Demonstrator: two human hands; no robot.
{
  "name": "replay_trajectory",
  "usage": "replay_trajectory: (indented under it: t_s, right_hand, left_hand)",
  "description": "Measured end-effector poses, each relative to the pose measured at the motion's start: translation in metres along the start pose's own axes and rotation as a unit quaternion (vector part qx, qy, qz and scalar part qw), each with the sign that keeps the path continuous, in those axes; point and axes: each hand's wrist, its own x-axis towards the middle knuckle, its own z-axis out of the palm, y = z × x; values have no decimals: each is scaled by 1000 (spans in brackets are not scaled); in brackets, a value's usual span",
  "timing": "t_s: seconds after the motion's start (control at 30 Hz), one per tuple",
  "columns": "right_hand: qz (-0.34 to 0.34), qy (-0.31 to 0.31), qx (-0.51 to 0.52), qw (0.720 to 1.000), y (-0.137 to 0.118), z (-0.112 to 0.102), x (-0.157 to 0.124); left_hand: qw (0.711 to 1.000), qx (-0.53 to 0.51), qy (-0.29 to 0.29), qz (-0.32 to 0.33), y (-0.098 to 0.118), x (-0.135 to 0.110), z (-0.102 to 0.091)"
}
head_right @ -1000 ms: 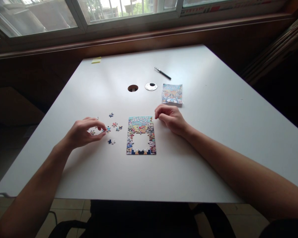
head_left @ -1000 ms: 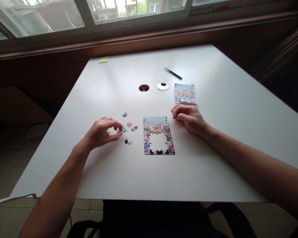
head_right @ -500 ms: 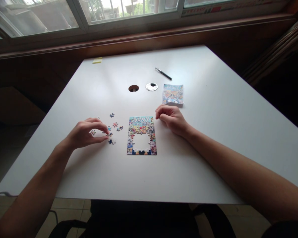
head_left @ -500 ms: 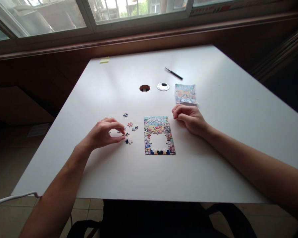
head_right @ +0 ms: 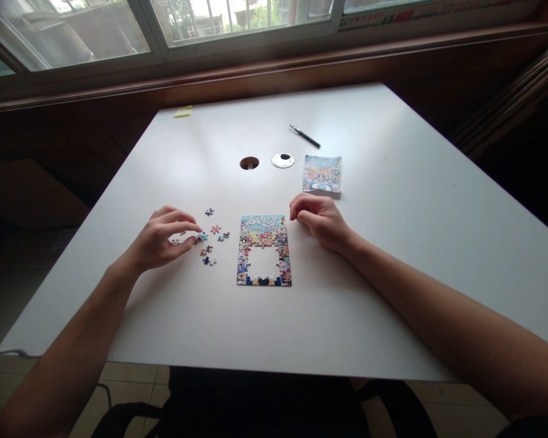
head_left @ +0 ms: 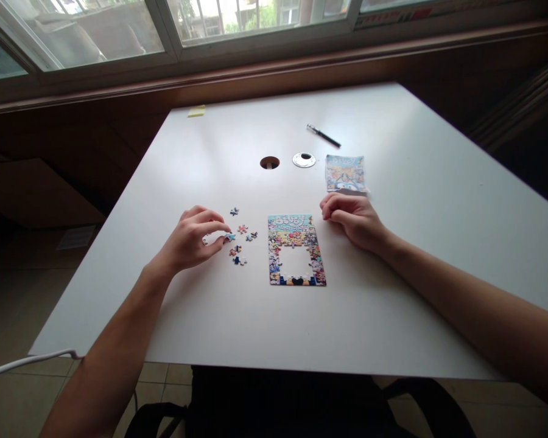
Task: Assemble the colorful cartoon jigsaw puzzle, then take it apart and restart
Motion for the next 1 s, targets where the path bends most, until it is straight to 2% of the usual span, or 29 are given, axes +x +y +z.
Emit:
replay_trajectory:
  t_s: [0.3, 0.47, 0.67, 0.87, 1.0]
  right_hand:
    - [-3, 1, 2, 1000, -3, 0, 0]
    - [-1, -2, 4, 1000, -2, 0, 0]
    - [-1, -5, 7, 1000, 0, -1, 0]
    - [-1, -7, 8, 1000, 1, -1, 0]
    - [-2, -8, 6, 1000, 1, -1, 0]
  left_hand:
    - [999, 13, -32, -26, 3, -2, -2]
    - [999, 11, -34, -31, 1, -2, 1]
    - [1000, 6, -9, -25, 4, 0, -4]
    - [999, 1, -37, -12, 9, 0, -11]
    - [999, 10, -25, -30, 5, -1, -8]
